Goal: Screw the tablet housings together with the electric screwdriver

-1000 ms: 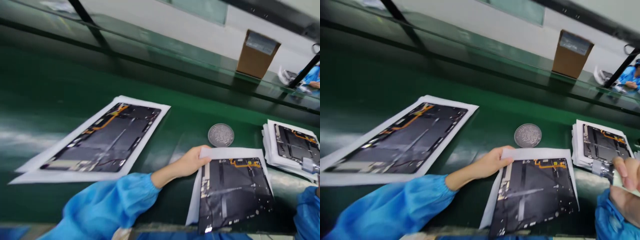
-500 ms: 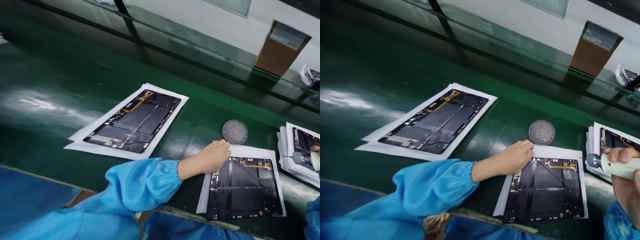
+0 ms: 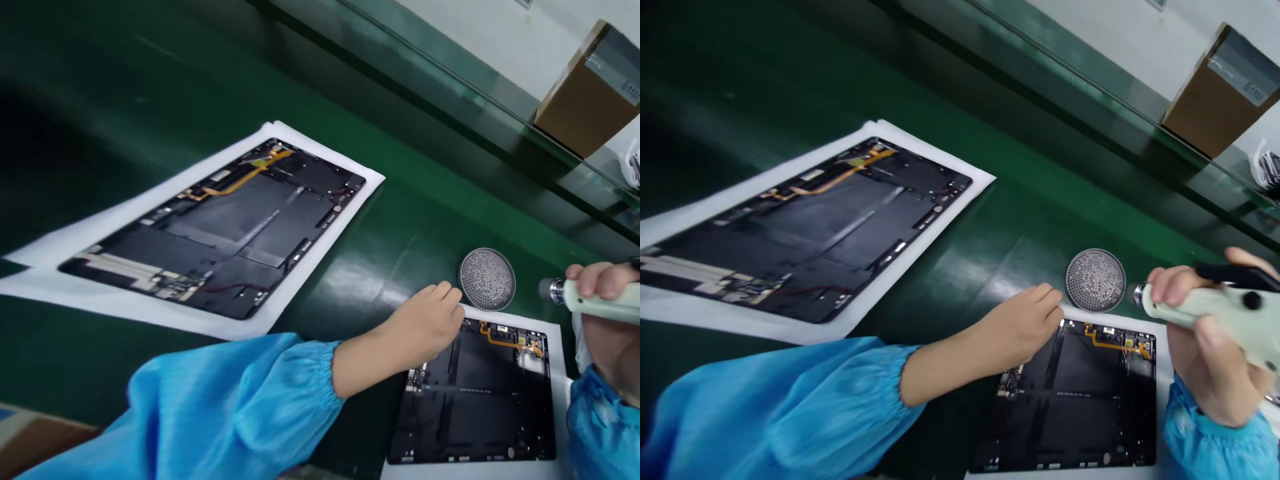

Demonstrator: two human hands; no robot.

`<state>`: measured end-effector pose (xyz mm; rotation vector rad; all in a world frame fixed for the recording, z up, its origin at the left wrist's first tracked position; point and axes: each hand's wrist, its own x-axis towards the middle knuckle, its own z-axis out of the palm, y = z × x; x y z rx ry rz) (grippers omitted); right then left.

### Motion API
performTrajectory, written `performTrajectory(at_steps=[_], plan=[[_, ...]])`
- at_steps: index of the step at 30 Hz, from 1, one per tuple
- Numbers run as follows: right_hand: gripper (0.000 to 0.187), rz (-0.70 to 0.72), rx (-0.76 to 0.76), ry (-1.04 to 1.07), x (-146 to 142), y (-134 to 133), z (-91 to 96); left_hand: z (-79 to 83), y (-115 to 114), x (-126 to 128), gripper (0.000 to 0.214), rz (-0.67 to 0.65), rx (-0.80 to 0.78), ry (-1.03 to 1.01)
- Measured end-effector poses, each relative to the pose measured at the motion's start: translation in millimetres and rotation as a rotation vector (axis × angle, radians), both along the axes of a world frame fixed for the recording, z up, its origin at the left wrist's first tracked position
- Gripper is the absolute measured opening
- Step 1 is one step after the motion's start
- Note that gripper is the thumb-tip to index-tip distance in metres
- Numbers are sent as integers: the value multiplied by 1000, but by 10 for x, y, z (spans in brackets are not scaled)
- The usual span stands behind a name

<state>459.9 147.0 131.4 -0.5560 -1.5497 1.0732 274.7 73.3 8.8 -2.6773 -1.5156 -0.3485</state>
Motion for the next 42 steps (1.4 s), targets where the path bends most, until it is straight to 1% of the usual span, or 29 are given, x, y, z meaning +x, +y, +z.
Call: performTrajectory(at_steps=[1, 3, 6, 8, 10, 13, 19, 25, 28, 32, 37, 40, 42], plan=[[40, 25, -23, -3, -75, 29, -88, -23, 5, -15, 5, 1, 11, -14], [31, 23, -81, -13, -196, 86, -278, -46, -3, -43, 6, 4, 30, -62], [21, 34, -220, -45, -309, 144, -516, -40, -44, -58, 9, 44, 106, -141], [20, 42, -265, -46, -352, 160, -608, -34, -72, -47, 13, 56, 174, -168], [19, 42, -251, -36, -381, 170, -648, -40, -93, -26, 17, 56, 215, -202], [19, 46, -221, -30, -406, 186, -656, -69, -114, 9, 20, 41, 227, -268], [20, 33, -190, -52, -417, 195, -656, -91, -130, 23, 17, 9, 207, -316], [22, 47, -203, -75, -429, 184, -656, -68, -144, 15, 19, 6, 185, -299], [22, 29, -197, -79, -427, 181, -650, -62, -144, 14, 17, 6, 179, -298], [22, 41, -204, -76, -416, 179, -649, -59, -139, 17, 13, 0, 174, -298], [20, 40, -180, -78, -436, 188, -679, -60, -141, 20, 13, -5, 161, -302], [25, 58, -179, -75, -435, 186, -668, -49, -143, 10, 16, -7, 145, -298], [29, 53, -180, -69, -402, 166, -611, -43, -139, 8, 17, -3, 143, -288]])
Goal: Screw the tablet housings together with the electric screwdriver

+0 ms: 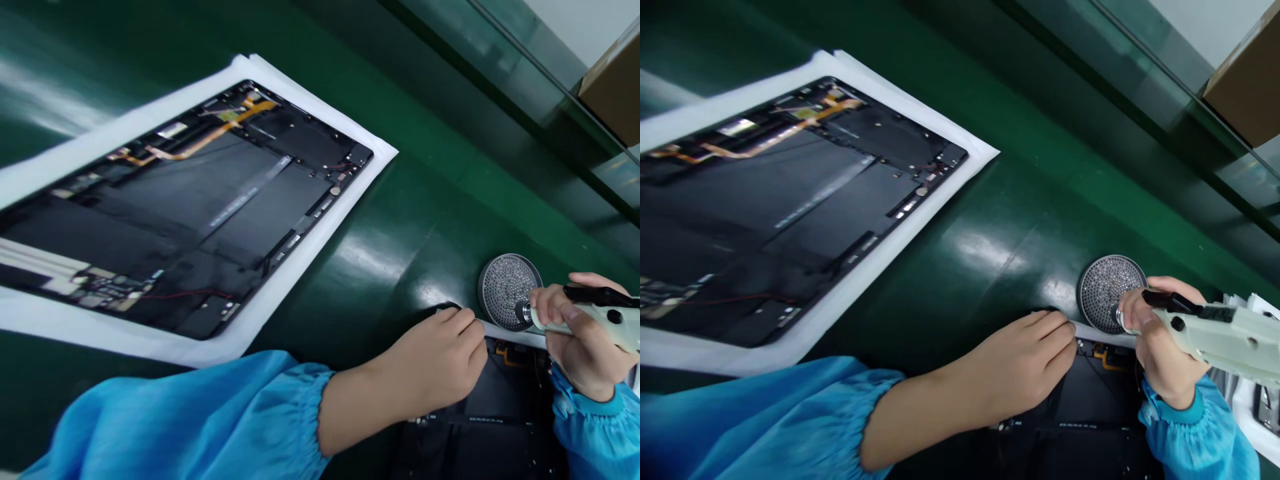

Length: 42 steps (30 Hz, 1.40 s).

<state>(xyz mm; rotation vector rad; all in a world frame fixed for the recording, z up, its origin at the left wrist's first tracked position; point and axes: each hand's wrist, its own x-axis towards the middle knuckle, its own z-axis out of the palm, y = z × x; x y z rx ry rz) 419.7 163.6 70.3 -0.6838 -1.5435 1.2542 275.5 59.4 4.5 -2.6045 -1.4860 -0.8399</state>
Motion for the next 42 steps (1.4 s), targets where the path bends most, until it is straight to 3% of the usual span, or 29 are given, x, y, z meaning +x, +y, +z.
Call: performTrajectory(at_steps=[7, 17, 32, 42], plan=[[25, 7, 58, -24, 240, -235, 248, -41, 85, 129, 16, -5, 59, -21], [23, 64, 4, 87, 215, -367, -28, -163, 209, 272, 9, -6, -33, -62], [23, 34, -47, 66, 184, -378, 23, -180, 208, 252, 21, -73, 144, -27], [27, 60, -40, 34, 174, -392, 14, -83, 44, 299, 24, -46, 61, 22]])
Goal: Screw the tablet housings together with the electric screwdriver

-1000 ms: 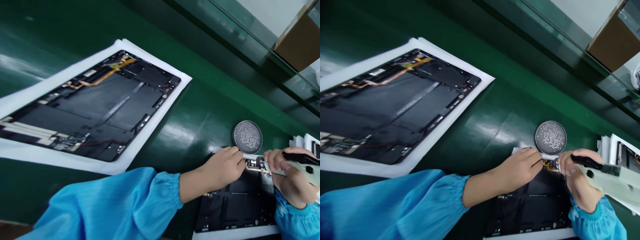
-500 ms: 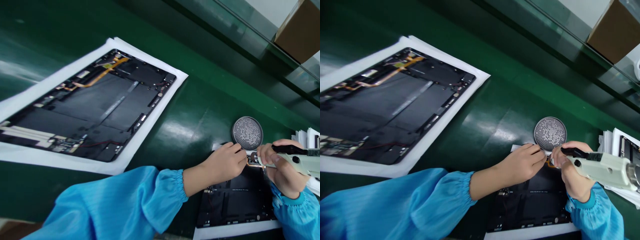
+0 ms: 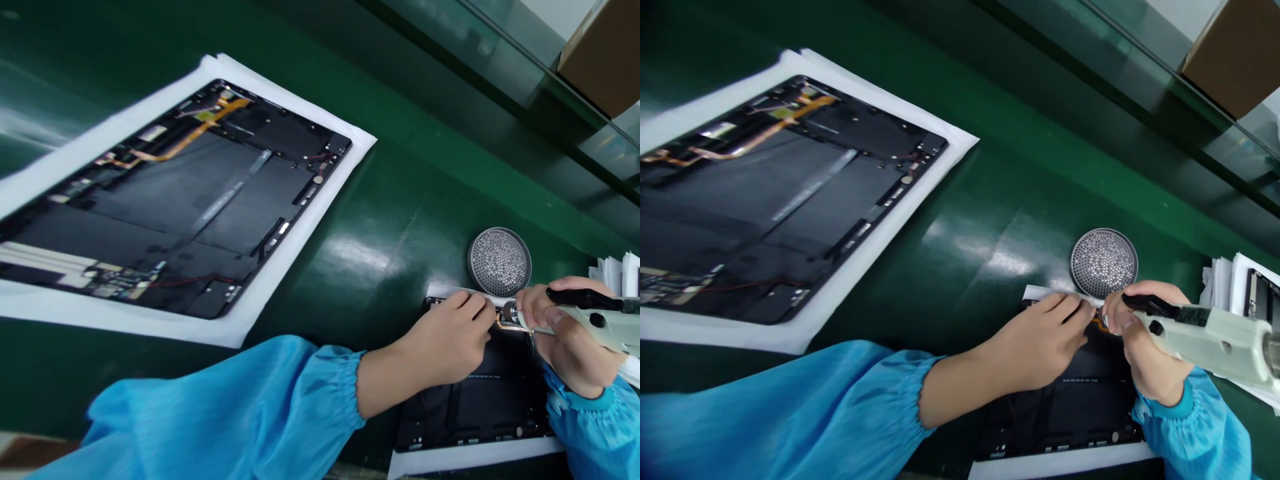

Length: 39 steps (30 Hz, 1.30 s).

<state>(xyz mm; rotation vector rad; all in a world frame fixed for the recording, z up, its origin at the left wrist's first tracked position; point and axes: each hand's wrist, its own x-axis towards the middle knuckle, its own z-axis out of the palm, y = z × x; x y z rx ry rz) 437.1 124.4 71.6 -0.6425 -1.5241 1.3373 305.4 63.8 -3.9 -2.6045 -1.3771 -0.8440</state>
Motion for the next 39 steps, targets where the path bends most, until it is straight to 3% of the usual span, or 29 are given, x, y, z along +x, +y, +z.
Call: performTrajectory(at_steps=[19, 32, 39], plan=[[25, -29, -1, -25, -17, 18, -50, 27, -60, 26, 19, 47, -21, 65], [20, -41, 0, -72, -7, -20, -74, 10, -159, 49, 40, 80, -90, 33], [18, -46, -19, -74, -47, -23, -52, 7, -167, 49, 36, 77, -96, 3]])
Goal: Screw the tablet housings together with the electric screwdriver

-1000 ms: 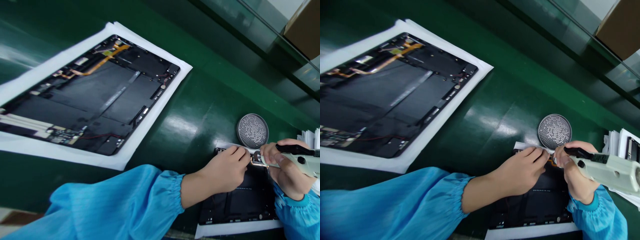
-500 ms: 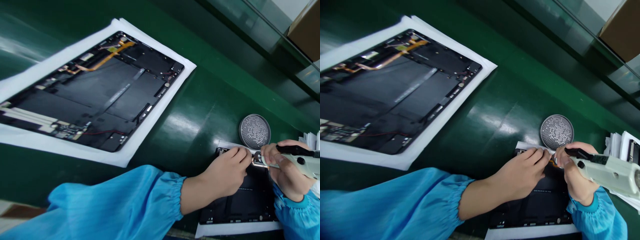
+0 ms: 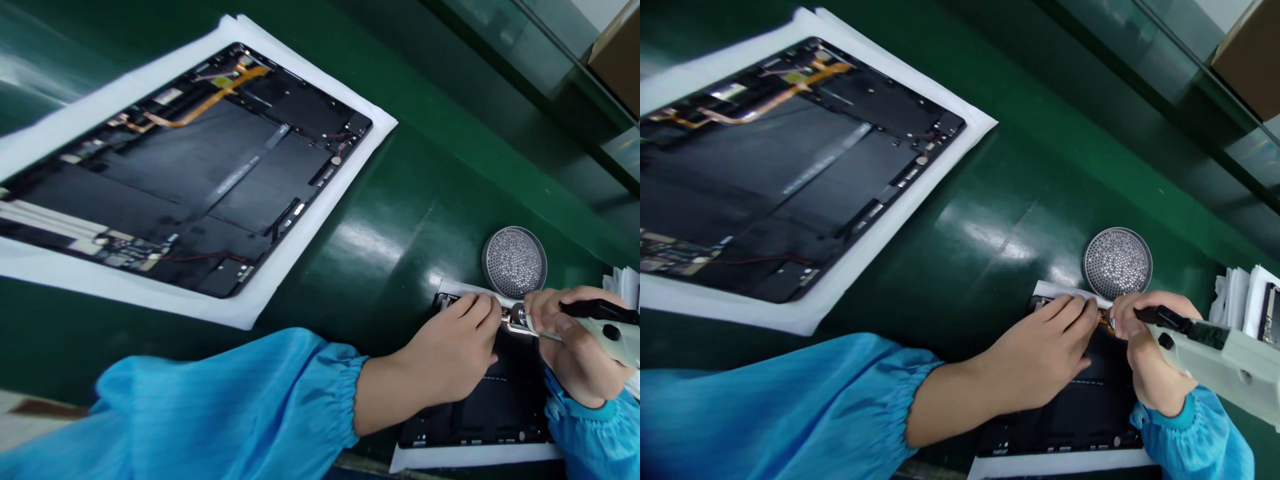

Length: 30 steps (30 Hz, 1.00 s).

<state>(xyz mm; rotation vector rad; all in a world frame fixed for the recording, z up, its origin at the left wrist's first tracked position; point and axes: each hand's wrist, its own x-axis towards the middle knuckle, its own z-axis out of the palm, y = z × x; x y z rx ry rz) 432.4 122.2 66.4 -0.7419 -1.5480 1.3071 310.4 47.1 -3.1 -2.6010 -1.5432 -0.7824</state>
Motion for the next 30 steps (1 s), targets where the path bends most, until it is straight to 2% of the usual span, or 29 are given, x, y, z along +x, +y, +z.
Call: performTrajectory(at_steps=[10, 16, 21, 25, 30], plan=[[22, -5, -18, -26, 43, 0, 33, 5, -7, -29, 36, 8, -41, -64], [27, 39, 29, -35, 119, -2, 106, 16, -10, -49, 42, 7, -69, -80], [30, 93, 100, -17, 125, 40, 77, 9, 1, -72, 47, 9, -75, -86], [27, 22, 30, -16, 76, 23, 32, 34, 18, -87, 42, 3, -71, -93], [26, 25, -11, 19, 50, 4, -3, 76, 47, -101, 34, -35, -67, -80]])
